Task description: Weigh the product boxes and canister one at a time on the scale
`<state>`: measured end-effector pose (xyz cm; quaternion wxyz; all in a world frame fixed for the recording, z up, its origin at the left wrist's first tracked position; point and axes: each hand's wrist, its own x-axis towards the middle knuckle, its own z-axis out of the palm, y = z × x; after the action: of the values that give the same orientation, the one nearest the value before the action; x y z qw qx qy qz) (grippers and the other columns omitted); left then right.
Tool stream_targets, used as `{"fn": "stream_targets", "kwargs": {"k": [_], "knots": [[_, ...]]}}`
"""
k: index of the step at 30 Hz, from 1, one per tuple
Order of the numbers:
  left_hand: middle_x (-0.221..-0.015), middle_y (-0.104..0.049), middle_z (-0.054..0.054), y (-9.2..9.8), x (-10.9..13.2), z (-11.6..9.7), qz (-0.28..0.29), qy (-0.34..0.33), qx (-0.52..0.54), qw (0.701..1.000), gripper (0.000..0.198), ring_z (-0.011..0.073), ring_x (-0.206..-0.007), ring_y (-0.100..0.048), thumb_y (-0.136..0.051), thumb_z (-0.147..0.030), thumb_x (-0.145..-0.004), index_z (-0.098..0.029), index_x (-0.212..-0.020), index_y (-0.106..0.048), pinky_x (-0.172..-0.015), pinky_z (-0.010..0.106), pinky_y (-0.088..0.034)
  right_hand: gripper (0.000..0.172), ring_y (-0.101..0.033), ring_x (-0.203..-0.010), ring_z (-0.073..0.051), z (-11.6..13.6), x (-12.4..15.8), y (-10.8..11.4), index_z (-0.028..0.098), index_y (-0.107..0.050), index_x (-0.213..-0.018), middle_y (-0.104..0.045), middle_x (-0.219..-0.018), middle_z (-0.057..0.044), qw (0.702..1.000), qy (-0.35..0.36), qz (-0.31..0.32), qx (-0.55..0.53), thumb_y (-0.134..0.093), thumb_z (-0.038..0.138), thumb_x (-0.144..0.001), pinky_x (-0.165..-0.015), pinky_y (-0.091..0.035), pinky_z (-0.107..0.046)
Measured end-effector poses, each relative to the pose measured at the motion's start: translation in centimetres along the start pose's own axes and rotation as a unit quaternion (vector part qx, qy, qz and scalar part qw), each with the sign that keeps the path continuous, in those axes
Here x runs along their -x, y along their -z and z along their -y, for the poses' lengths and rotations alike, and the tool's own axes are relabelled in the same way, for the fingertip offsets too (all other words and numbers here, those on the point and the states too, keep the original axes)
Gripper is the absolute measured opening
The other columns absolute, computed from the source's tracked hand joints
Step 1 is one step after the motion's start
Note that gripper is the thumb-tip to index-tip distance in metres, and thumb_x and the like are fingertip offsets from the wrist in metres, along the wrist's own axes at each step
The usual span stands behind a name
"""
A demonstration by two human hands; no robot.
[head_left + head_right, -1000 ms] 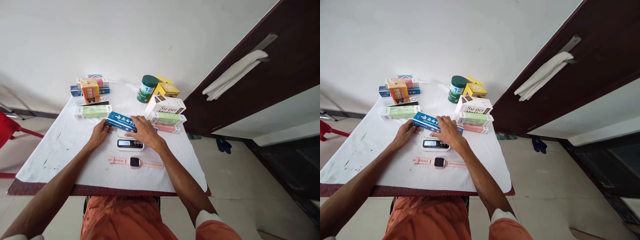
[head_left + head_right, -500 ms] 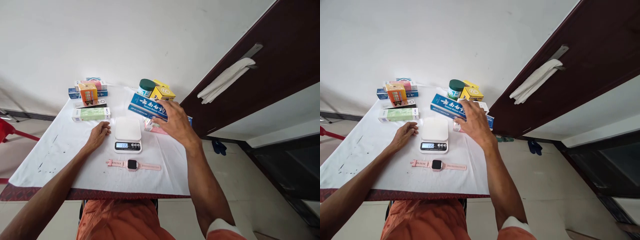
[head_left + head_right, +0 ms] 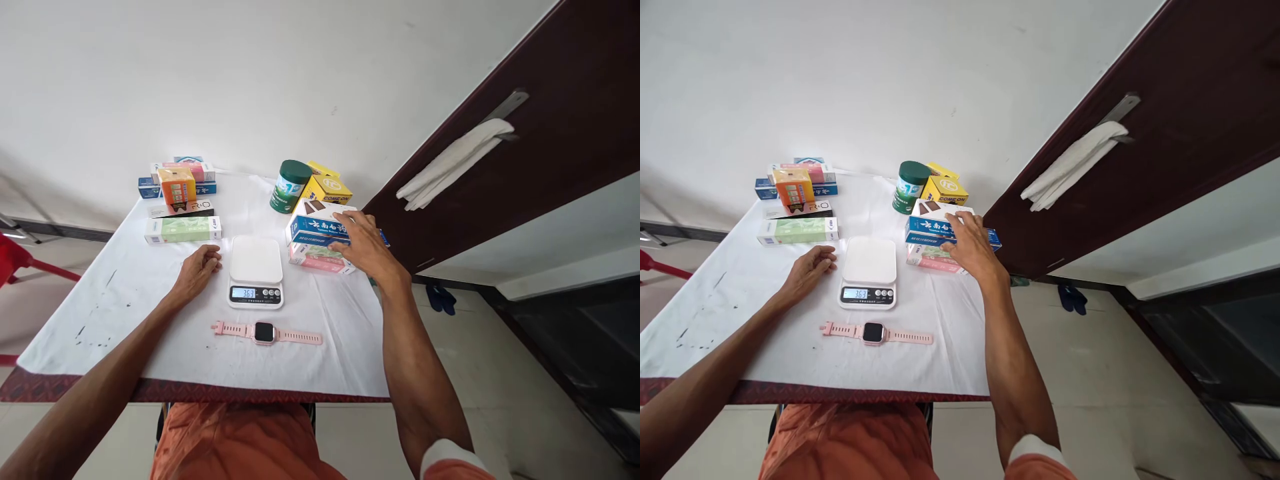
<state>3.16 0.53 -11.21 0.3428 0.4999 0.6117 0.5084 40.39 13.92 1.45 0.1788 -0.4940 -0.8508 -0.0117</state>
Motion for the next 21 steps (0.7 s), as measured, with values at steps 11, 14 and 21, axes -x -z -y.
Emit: {"fn": "stream_targets", "kwargs": {"k": [11, 14, 21], "knots": [[-0.100, -0.074, 0.006, -0.8, 0.1, 0.8, 0.001, -0.018, -0.018, 1.000, 0.030, 0.0171, -0.078, -0.074, -0.053, -0.018, -0.086, -0.018, -0.113, -0.064, -0.081, 0.036, -0.064, 0.034, -0.062, -0.131, -0.031, 18.2, -6.2, -3.7, 0.021, -0.072, -0.125, -0.070, -0.132, -0.013, 0.966, 0.215, 0.072, -0.120, -0.077, 0.021, -0.092, -0.120, -0.050, -0.053], [-0.098, -0.075, 0.006, -1.0, 0.0, 1.2, -0.005, -0.034, -0.031, 0.999, 0.026, 0.0179, -0.076, -0.073, -0.053, -0.015, -0.086, -0.019, -0.109, -0.063, -0.081, 0.037, -0.064, 0.035, -0.060, -0.134, -0.033, 23.4, -8.5, -7.0, 0.021, -0.070, -0.125, -0.068, -0.135, -0.014, 0.957, 0.233, 0.149, -0.090, -0.078, 0.022, -0.091, -0.115, -0.054, -0.052], [-0.097, -0.075, 0.008, -1.3, -0.1, 1.4, -0.008, -0.055, -0.053, 0.997, 0.028, 0.0206, -0.081, -0.073, -0.049, -0.006, -0.084, -0.019, -0.106, -0.061, -0.085, 0.038, -0.063, 0.067, -0.056, -0.142, -0.034, 29.1, -11.7, -12.2, 0.011, -0.051, -0.150, -0.058, -0.156, -0.021, 0.945, 0.240, 0.223, 0.000, -0.080, 0.025, -0.091, -0.112, -0.053, -0.051]]}}
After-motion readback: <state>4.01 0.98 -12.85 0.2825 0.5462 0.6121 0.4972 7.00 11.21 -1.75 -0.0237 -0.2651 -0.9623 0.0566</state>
